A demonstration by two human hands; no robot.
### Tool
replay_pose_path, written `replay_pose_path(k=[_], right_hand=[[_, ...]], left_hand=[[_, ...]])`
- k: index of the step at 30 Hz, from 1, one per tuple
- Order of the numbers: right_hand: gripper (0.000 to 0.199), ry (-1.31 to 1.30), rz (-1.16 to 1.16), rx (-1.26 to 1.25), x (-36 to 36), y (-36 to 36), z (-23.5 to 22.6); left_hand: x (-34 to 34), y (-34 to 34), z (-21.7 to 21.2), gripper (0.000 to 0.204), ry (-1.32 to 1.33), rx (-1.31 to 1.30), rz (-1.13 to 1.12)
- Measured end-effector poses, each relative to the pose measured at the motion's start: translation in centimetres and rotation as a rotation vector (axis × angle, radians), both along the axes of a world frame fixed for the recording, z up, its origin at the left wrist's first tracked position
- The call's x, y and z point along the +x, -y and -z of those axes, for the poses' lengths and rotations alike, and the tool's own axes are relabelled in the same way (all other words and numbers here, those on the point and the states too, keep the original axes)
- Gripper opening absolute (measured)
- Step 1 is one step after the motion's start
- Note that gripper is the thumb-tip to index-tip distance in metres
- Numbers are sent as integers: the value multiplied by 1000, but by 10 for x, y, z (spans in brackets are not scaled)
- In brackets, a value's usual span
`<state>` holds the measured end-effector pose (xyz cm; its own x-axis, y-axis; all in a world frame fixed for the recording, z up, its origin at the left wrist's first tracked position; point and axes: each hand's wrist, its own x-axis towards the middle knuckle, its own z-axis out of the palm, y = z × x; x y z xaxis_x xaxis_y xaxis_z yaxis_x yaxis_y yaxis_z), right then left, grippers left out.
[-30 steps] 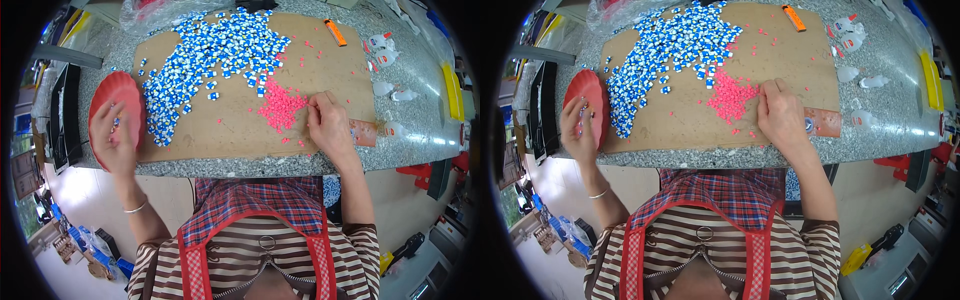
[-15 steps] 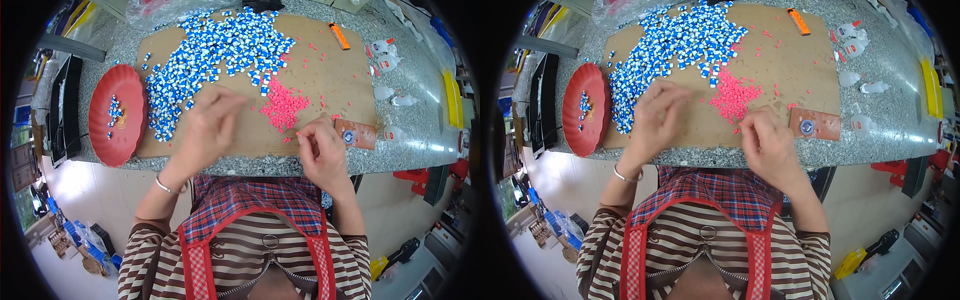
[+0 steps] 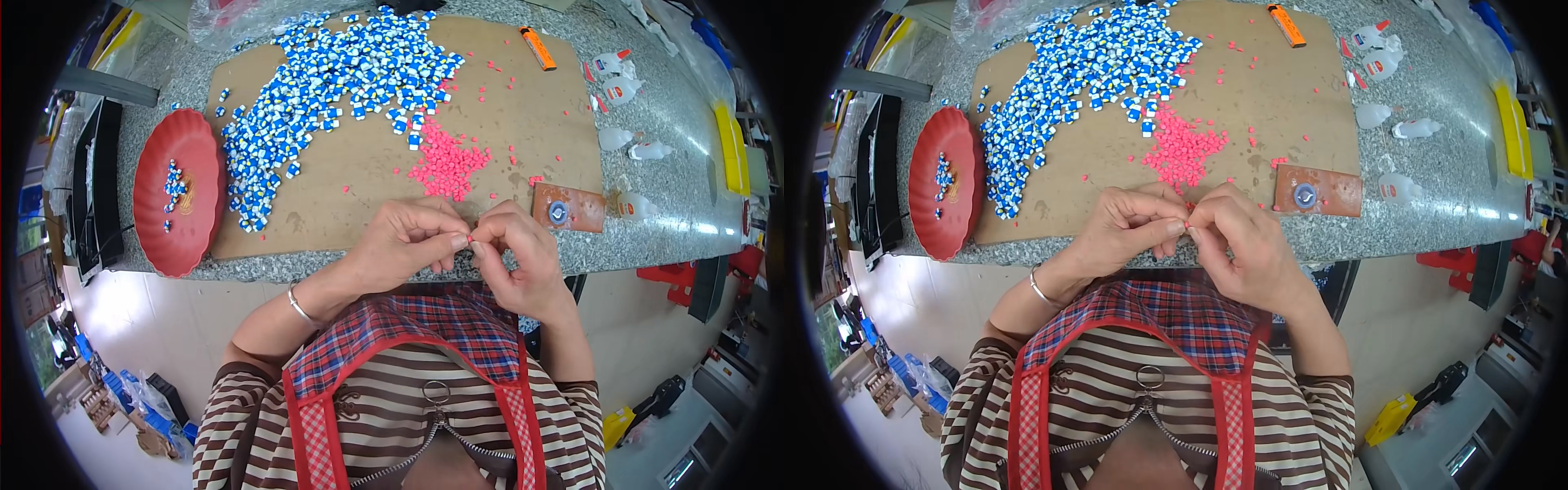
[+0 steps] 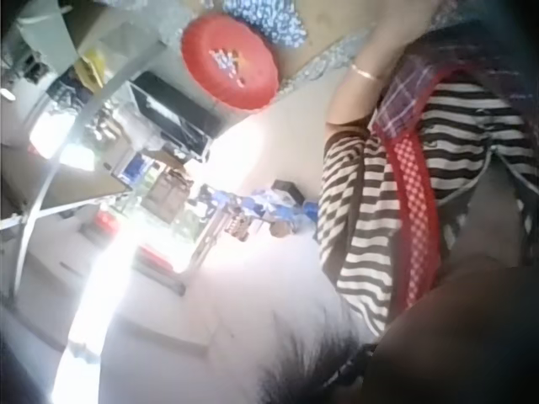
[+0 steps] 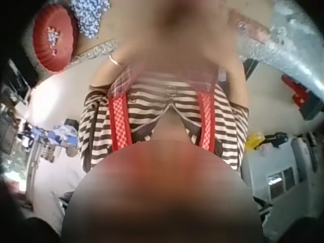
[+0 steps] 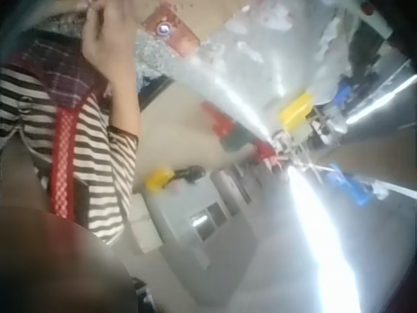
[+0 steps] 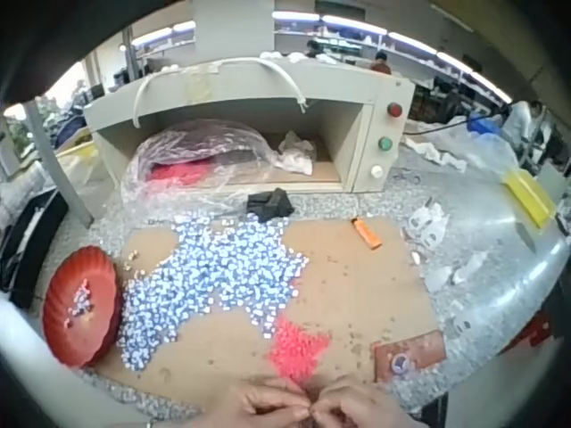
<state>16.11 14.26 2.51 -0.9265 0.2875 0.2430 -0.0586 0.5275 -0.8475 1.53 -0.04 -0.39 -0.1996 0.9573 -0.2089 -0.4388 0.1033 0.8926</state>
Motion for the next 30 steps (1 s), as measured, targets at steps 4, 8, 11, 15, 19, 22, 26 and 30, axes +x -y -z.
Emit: replay_pose_path(k=[4,8,11,15,19,22,26,30], right_hand=[[16,10,39,-72,11,-5,11],[9,138,351,-199,37,-23,12],[7,290,549,-231,57,-46,10],[10,290,535,225,71,-61,12],[10,295,506,280,69,-64,16],[10,259,472,364,65,-66,18],[10,268,428,403,63,-68,19],[10,279,405,449,61,-69,20]], left_hand=[[8,-7,3,16,75,22,-16],[13,-9,3,23,258,-88,-50],[12,-9,3,25,95,-50,4],[11,-8,3,23,72,-83,7],[10,-4,6,25,43,-58,-50],[6,0,7,23,-19,-119,11],[10,0,5,21,-61,-71,-87],[12,-3,1,23,-65,-64,-87]])
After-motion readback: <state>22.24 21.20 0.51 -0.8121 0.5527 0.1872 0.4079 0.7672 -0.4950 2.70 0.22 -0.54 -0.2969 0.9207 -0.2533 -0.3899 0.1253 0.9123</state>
